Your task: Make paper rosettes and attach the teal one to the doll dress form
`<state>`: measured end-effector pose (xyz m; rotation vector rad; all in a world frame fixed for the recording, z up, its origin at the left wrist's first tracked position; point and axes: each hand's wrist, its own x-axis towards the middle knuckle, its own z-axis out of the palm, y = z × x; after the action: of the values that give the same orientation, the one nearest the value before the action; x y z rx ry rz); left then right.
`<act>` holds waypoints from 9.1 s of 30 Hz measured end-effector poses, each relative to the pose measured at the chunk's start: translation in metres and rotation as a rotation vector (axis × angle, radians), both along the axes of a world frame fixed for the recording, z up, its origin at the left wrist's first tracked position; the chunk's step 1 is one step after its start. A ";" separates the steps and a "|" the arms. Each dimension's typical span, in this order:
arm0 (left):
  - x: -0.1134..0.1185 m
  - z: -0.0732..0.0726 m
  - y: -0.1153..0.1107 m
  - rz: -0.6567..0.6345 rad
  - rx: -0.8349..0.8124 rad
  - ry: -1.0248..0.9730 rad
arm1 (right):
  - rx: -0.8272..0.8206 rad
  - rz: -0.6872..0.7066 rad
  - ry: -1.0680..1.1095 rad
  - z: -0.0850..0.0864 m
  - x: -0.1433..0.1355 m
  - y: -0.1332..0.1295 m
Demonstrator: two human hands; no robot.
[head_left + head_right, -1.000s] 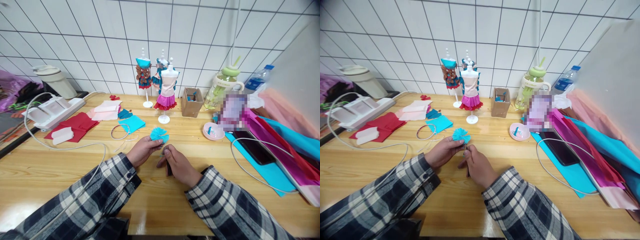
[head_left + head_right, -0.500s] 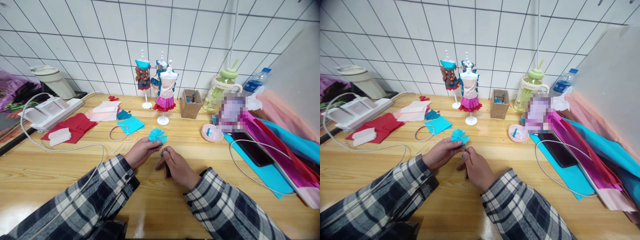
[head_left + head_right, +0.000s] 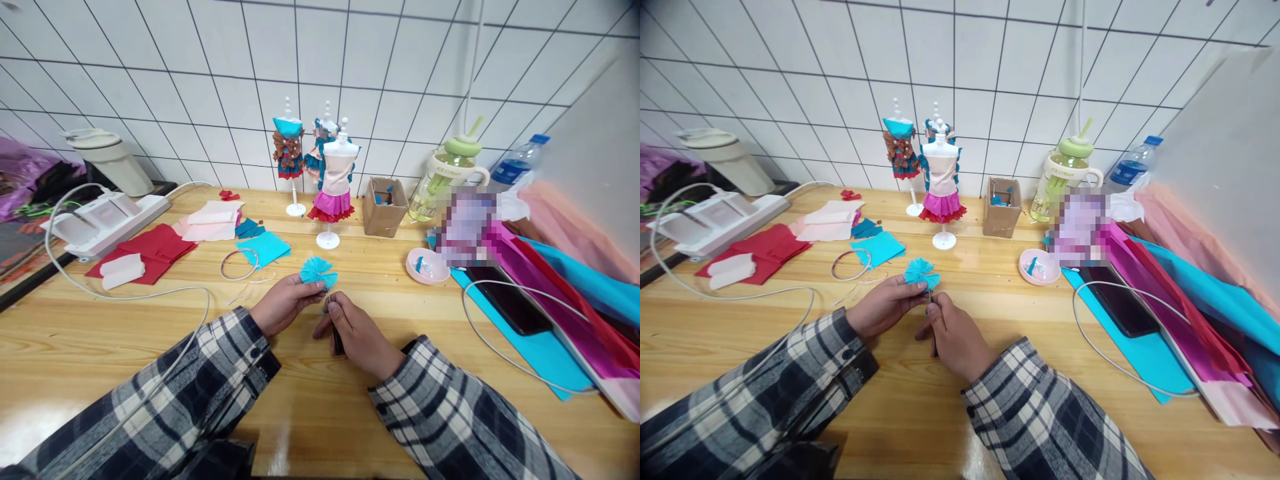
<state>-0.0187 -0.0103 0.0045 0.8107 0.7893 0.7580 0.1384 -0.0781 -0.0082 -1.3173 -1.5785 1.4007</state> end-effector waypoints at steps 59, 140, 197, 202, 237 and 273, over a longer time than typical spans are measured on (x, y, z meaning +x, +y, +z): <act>0.001 -0.002 0.001 0.029 -0.006 0.040 | 0.144 -0.130 -0.322 0.009 0.024 0.012; 0.001 -0.006 0.002 0.010 0.021 0.038 | 0.110 -0.051 -0.193 -0.003 0.013 0.006; 0.002 -0.003 0.000 -0.014 0.110 0.106 | 0.129 -0.308 -0.126 0.005 0.023 0.014; 0.001 0.001 0.001 0.051 -0.008 0.031 | 0.154 -0.149 -0.342 0.003 0.023 0.014; 0.002 -0.008 0.002 -0.034 0.091 0.089 | 0.202 -0.099 -0.481 0.005 0.026 0.015; 0.002 -0.009 0.003 -0.019 0.099 0.085 | 0.212 -0.084 -0.471 0.004 0.028 0.019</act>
<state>-0.0162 -0.0075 -0.0043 0.9428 0.8234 0.7539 0.1663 -0.0595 -0.0047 -1.6370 -1.8848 0.8789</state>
